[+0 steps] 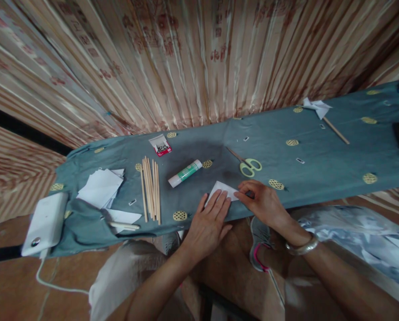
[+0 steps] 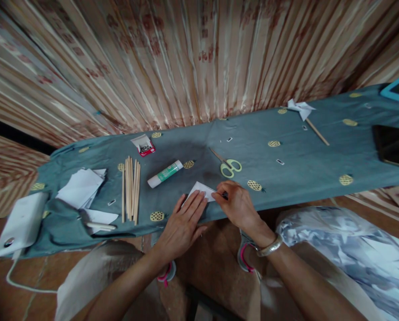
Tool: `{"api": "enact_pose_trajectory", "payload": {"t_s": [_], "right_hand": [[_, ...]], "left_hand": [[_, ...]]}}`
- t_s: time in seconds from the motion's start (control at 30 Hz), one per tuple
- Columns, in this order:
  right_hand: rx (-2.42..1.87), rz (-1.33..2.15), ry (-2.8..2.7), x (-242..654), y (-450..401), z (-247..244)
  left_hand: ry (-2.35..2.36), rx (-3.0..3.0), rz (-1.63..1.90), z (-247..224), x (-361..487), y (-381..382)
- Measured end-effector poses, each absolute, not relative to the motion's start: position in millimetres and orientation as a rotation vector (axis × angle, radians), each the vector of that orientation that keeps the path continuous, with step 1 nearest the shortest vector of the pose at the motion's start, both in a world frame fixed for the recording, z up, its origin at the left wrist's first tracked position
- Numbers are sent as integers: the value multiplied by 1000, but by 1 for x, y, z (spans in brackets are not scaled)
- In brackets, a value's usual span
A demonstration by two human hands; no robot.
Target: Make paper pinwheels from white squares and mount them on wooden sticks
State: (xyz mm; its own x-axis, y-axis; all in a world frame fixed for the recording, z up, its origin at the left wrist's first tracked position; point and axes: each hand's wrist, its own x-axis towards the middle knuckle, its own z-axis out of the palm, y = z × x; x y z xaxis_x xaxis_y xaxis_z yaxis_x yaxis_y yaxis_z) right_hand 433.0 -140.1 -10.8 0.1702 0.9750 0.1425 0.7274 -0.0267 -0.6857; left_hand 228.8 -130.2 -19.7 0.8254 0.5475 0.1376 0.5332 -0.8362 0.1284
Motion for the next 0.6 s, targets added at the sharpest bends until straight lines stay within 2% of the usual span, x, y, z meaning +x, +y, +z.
{"api": "enact_pose_trajectory", "payload": {"t_s": [0.6], "right_hand": [[-1909, 482, -1659, 431, -135, -8]], "left_hand": [[904, 2909, 218, -19, 230, -130]]}}
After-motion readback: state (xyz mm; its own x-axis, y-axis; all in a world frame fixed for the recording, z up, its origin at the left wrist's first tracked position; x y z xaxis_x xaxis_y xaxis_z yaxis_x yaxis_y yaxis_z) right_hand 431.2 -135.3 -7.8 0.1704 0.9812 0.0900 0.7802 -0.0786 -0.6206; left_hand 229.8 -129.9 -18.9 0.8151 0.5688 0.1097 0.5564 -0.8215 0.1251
